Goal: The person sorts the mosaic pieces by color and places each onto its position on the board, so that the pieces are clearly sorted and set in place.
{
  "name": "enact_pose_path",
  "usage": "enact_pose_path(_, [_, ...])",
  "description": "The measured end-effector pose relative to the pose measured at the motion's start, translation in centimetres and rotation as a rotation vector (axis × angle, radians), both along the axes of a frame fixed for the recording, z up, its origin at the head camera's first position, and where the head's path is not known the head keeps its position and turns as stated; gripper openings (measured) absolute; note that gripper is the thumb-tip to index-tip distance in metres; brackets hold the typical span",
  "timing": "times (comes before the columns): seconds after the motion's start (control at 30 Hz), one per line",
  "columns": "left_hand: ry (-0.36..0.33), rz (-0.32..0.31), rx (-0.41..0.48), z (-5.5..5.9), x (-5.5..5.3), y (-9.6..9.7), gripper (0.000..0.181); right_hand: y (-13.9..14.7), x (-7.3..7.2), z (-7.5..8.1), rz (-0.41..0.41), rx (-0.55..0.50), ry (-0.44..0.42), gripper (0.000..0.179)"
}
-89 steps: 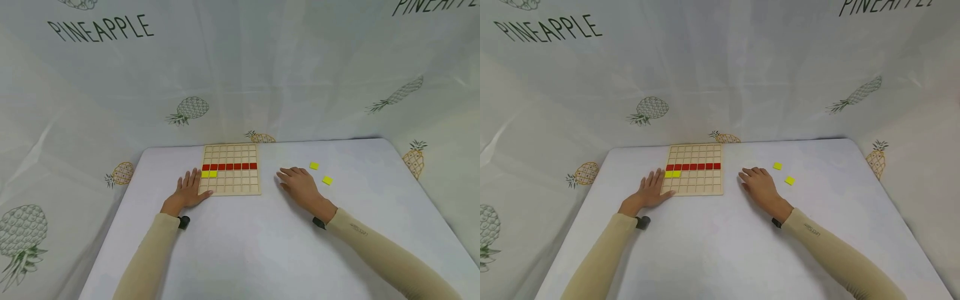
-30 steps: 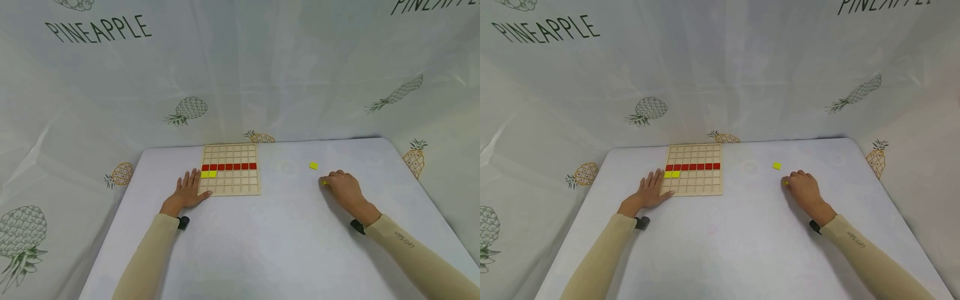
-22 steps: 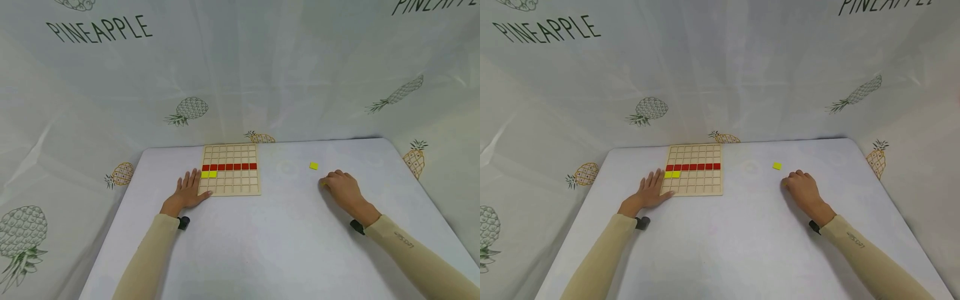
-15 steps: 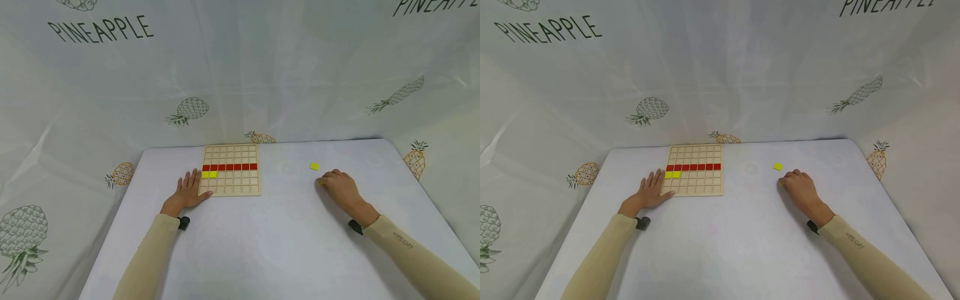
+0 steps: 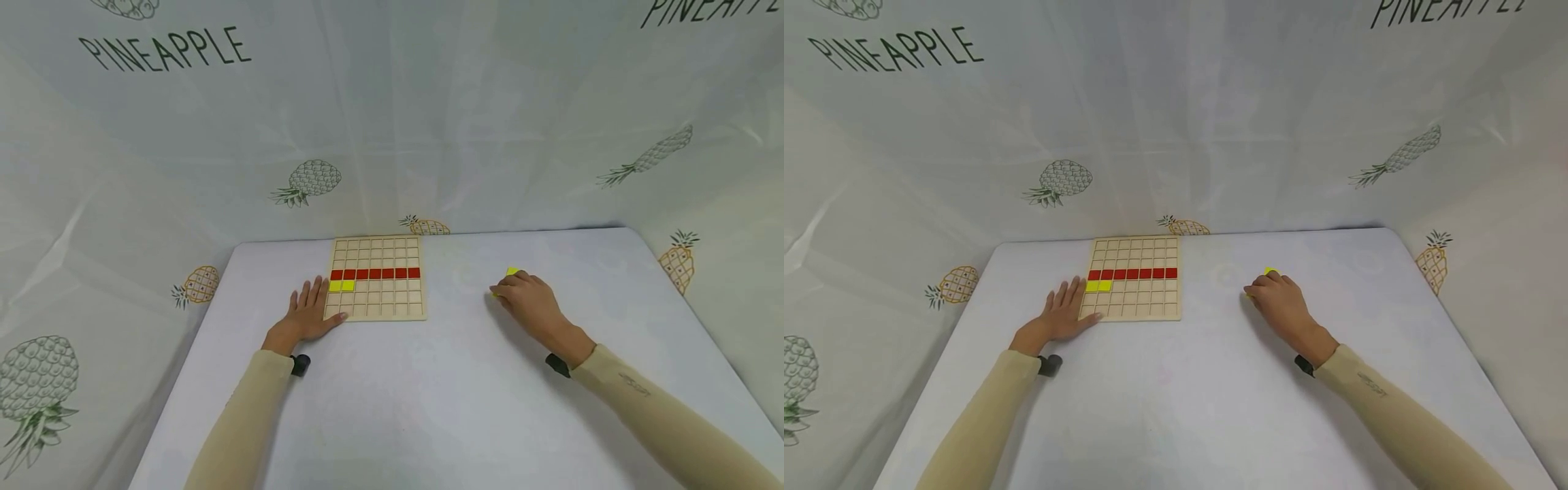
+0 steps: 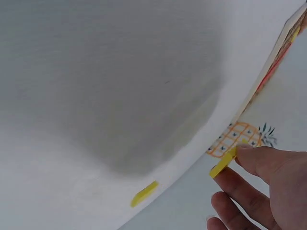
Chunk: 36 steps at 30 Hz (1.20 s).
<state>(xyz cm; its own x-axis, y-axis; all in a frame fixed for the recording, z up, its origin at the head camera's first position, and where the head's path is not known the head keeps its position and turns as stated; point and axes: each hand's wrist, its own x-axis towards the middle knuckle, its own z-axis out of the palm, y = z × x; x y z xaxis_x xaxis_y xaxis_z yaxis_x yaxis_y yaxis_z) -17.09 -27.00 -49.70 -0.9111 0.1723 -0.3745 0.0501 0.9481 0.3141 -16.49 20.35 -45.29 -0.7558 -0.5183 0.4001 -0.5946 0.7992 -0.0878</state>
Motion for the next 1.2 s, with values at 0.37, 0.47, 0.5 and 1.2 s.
enact_pose_path(0.37, [0.0,-0.002,0.007,0.2,0.3,0.0,0.103,-4.4,-1.1,0.4,0.047,-0.005,-0.017,0.024])
enact_pose_path(0.47, [0.004,-0.007,0.001,0.1,0.3,0.0,0.103,-5.8,-1.4,0.8,0.058,0.002,-0.029,0.024])
enact_pose_path(0.5, [0.005,-0.008,-0.001,0.1,0.2,0.0,0.103,-6.3,-1.4,0.9,0.059,0.008,-0.032,0.023])
enact_pose_path(1.2, [0.0,-0.009,0.011,-0.1,-0.1,-0.2,0.105,-13.6,-1.7,0.8,0.141,0.063,-0.04,0.02])
